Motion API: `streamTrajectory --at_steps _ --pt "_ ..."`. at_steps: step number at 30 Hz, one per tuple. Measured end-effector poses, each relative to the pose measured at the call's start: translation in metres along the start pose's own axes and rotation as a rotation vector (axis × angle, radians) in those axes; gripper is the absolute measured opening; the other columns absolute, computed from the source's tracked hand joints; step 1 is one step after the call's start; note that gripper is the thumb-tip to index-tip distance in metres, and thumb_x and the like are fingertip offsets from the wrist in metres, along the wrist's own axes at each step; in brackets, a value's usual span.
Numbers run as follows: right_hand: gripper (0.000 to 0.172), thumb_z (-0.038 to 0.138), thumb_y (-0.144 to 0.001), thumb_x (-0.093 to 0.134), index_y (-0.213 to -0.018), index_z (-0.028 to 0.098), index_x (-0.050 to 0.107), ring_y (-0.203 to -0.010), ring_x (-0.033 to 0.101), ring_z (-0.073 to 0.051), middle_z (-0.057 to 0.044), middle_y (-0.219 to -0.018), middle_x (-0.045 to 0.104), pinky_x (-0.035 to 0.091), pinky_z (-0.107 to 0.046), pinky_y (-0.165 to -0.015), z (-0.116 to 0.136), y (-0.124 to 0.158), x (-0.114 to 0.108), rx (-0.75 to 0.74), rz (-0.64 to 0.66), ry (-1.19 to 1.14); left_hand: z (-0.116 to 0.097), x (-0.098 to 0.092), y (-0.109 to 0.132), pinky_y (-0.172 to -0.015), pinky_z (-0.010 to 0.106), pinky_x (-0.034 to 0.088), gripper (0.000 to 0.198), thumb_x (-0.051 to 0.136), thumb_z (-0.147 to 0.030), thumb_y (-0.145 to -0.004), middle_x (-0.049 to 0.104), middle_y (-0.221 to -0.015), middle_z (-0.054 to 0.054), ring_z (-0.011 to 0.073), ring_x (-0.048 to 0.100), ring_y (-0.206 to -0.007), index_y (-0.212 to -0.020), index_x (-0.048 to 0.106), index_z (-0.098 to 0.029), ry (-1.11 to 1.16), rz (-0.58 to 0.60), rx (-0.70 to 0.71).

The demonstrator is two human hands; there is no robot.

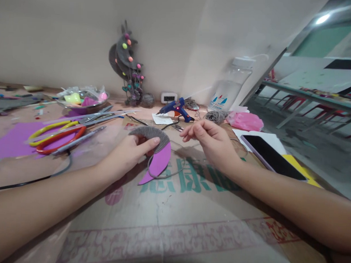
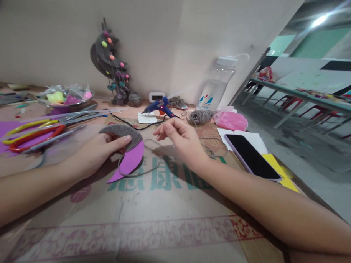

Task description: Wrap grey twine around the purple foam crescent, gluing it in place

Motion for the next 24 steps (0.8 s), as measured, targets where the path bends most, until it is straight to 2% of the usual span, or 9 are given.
streamTrajectory --at_steps 3,6,10,15,19,22,24 --pt "0.026 0.041 -0.092 0.046 -0.078 0.02 0.054 -0.07 0.059 -0.011 -0.002 -0.081 0.063 0.05 -0.028 -0.07 0.005 -0.002 -0.014 -0.031 -0.103 -0.028 -0.002 -0.002 0.0 -0.061 0.024 0.045 0.026 0.067 -0.041 -0.072 0.069 -0.083 0.004 0.0167 0.059 -0.07 -0.085 0.067 -0.018 0.0 -0.025 0.021" --pt "0.024 0.04 -0.09 0.051 -0.078 0.019 0.055 -0.067 0.059 -0.011 -0.001 -0.077 0.063 0.049 -0.027 -0.068 0.006 -0.002 -0.014 -0.011 -0.117 0.061 -0.001 -0.002 0.001 -0.06 0.026 0.046 0.028 0.068 -0.041 -0.072 0.068 -0.081 0.006 0.0183 0.059 -0.07 -0.086 0.068 -0.017 0.021 -0.026 0.012" --pt "0.023 0.037 -0.086 0.057 -0.075 0.017 0.056 -0.068 0.058 -0.012 -0.002 -0.074 0.063 0.048 -0.027 -0.066 -0.003 0.004 0.002 0.058 -0.004 0.223 0.0 0.0 0.001 -0.062 0.027 0.048 0.028 0.069 -0.04 -0.07 0.068 -0.082 0.006 0.0191 0.06 -0.072 -0.086 0.068 -0.017 0.043 -0.009 -0.005" --pt "0.018 0.031 -0.09 0.048 -0.082 0.018 0.058 -0.068 0.061 -0.012 -0.001 -0.077 0.063 0.049 -0.025 -0.061 -0.01 0.012 0.026 0.1 0.167 0.279 0.001 -0.002 0.0 -0.056 0.025 0.046 0.025 0.069 -0.041 -0.07 0.067 -0.074 0.003 0.0158 0.059 -0.063 -0.079 0.067 -0.017 0.036 -0.016 -0.015" --pt "0.012 0.029 -0.087 0.051 -0.085 0.019 0.057 -0.064 0.062 -0.012 -0.001 -0.076 0.065 0.05 -0.025 -0.06 -0.012 0.012 0.029 0.149 0.181 0.264 -0.001 -0.002 0.001 -0.049 0.024 0.041 0.022 0.068 -0.038 -0.071 0.06 -0.061 -0.001 0.0128 0.053 -0.053 -0.069 0.063 -0.017 0.013 -0.016 -0.017" --pt "0.019 0.035 -0.086 0.054 -0.077 0.018 0.056 -0.062 0.06 -0.013 -0.001 -0.068 0.064 0.048 -0.026 -0.059 -0.012 0.012 0.027 0.149 0.182 0.308 -0.003 -0.002 0.003 -0.049 0.023 0.04 0.021 0.068 -0.035 -0.07 0.056 -0.057 -0.003 0.0126 0.052 -0.053 -0.062 0.058 -0.018 0.031 -0.026 -0.015" --pt "0.028 0.038 -0.089 0.048 -0.073 0.017 0.057 -0.063 0.059 -0.013 -0.002 -0.068 0.064 0.047 -0.026 -0.061 -0.01 0.012 0.03 0.114 0.235 0.344 -0.004 -0.002 0.004 -0.048 0.023 0.04 0.02 0.067 -0.032 -0.069 0.055 -0.055 -0.003 0.0124 0.052 -0.053 -0.059 0.056 -0.018 0.055 -0.043 -0.019"
Point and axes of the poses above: each hand's wrist, its own y-axis away from the middle knuckle, its own x-axis out of the palm, z = x × y, the point moved 9 cm from there along -y, towards the middle knuckle
